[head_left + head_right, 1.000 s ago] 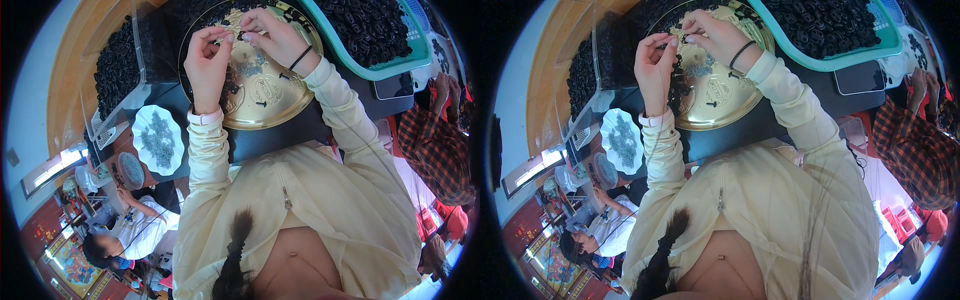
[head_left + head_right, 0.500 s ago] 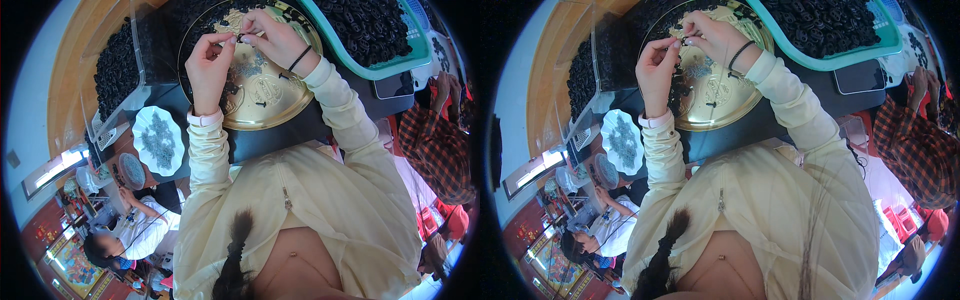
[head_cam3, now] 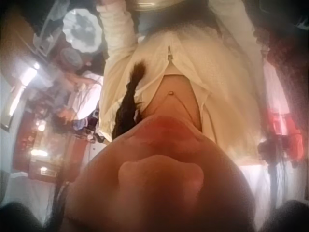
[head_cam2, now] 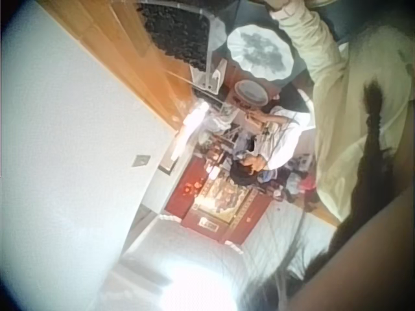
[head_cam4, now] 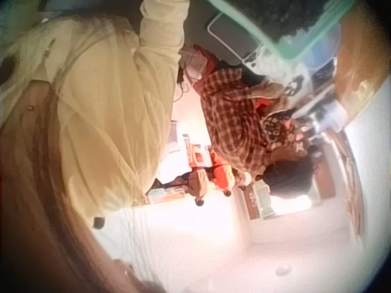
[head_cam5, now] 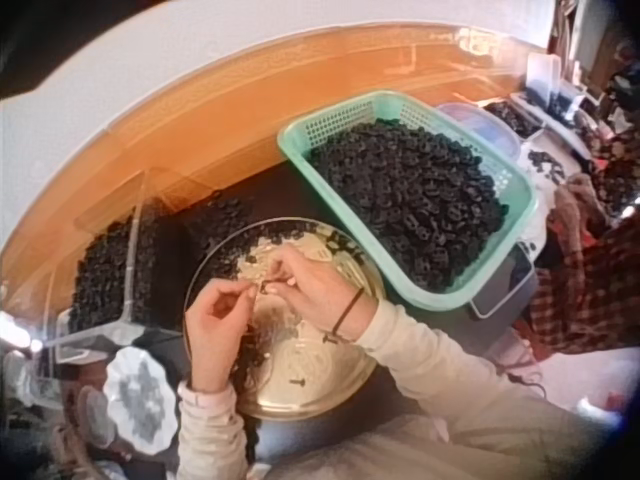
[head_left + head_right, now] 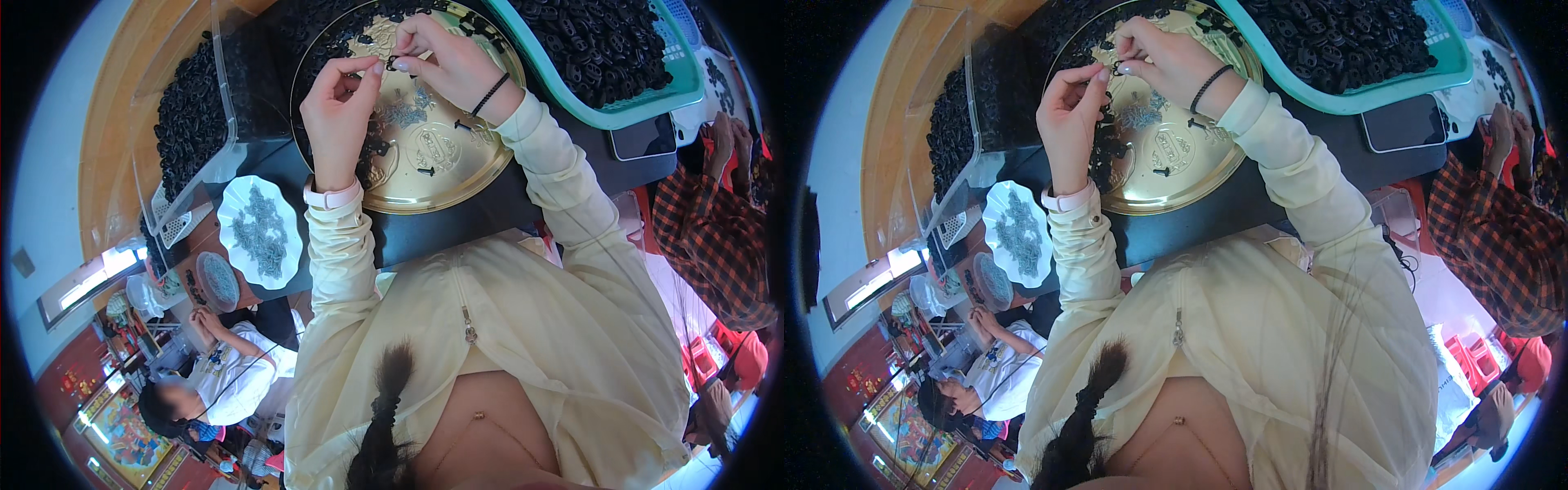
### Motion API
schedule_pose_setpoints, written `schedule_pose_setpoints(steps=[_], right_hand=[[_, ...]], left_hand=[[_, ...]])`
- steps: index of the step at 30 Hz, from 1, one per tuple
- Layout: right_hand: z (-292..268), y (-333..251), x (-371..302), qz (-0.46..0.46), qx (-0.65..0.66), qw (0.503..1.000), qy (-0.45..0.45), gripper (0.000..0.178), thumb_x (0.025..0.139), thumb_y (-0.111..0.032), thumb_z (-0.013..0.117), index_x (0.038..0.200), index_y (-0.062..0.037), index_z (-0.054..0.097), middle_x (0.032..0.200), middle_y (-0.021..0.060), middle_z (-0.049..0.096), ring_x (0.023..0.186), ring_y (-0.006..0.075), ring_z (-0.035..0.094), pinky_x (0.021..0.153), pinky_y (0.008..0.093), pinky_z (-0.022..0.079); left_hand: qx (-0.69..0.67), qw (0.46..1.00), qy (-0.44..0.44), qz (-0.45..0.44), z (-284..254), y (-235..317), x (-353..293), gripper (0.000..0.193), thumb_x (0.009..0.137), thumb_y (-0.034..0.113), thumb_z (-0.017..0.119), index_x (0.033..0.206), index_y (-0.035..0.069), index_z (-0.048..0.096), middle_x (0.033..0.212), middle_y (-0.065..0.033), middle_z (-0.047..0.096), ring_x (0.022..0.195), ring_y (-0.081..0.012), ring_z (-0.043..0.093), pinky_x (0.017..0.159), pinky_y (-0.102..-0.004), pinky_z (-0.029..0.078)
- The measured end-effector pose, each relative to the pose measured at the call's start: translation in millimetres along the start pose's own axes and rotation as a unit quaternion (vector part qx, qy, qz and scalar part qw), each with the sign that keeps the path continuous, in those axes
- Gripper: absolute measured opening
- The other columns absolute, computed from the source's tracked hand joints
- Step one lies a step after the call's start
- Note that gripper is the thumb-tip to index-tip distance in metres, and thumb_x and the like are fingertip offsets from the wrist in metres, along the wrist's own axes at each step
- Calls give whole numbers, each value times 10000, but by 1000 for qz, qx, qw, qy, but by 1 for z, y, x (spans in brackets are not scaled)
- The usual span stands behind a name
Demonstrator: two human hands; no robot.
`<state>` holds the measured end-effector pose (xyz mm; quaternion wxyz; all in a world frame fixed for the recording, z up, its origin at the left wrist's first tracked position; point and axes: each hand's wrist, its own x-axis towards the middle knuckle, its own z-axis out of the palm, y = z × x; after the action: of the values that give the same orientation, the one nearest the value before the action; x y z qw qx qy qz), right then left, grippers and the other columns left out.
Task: The person assembles small black plastic components by hand, inserting metal pins into them. They pick up the black parts from a green basket and the metal pins from a white plate, then place the assembled units onto a gold tray. The process is repetitive and performed one at a time.
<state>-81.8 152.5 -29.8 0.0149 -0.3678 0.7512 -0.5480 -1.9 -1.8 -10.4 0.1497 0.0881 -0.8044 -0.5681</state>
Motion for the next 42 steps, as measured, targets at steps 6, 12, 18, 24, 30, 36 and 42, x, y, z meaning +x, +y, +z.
schedule_pose_setpoints(steps=[6, 12, 18, 24, 30, 36, 42], right_hand=[[0, 1, -1, 1, -11, 1000, -8, 218, 838, -94, 611, 995, -80, 461, 885, 44, 588, 866, 179, 623, 745, 284, 498], [0, 2, -2, -9, -65, 996, -57, 202, 837, -68, 592, 987, -73, 457, 840, 75, 596, 822, 227, 633, 710, 312, 498], [1, 6, -3, 17, -18, 999, -39, 221, 843, -78, 585, 1042, -80, 489, 877, 67, 619, 819, 206, 634, 731, 303, 499], [-1, 12, 2, 83, 29, 991, 97, 148, 822, -140, 580, 961, -103, 613, 832, 54, 642, 764, 176, 621, 715, 294, 500], [0, 27, 5, 116, 59, 985, 109, 166, 817, -137, 578, 972, -129, 637, 833, 27, 648, 745, 163, 620, 715, 288, 502], [-1, 18, 7, 116, 136, 979, 103, 202, 837, -112, 569, 1025, -113, 642, 865, 24, 657, 744, 122, 626, 706, 259, 499], [2, 11, 2, 116, 197, 969, 89, 222, 845, -142, 609, 1055, -76, 638, 911, 43, 665, 810, 123, 635, 727, 253, 505]], left_hand=[[13, 999, -25, -18, -1, -1, 0, 173, 830, 153, 666, 960, 41, 637, 726, 7, 615, 651, -36, 555, 541, -158, 393], [21, 999, -34, 13, 3, -7, 0, 138, 790, 74, 665, 910, 6, 658, 740, -49, 661, 602, -36, 544, 521, -182, 411], [31, 997, -59, -46, 1, -3, 2, 165, 783, 80, 668, 931, 7, 660, 796, -77, 676, 632, -65, 595, 553, -186, 448], [109, 994, -1, 2, -8, -10, 32, 256, 841, 159, 635, 1074, 53, 634, 983, -78, 669, 778, -85, 629, 585, -198, 474], [383, 907, 110, 136, 5, -35, 80, 303, 779, 322, 654, 997, 112, 668, 888, -82, 633, 787, -269, 620, 692, -365, 489], [282, 934, 116, 184, -6, -40, 72, 228, 842, 246, 621, 1007, 94, 664, 892, -87, 650, 686, -191, 611, 617, -297, 487], [-110, 992, -18, -62, -1, -7, 23, 244, 891, 182, 584, 1060, 8, 614, 864, -47, 658, 670, -65, 585, 523, -168, 438]])
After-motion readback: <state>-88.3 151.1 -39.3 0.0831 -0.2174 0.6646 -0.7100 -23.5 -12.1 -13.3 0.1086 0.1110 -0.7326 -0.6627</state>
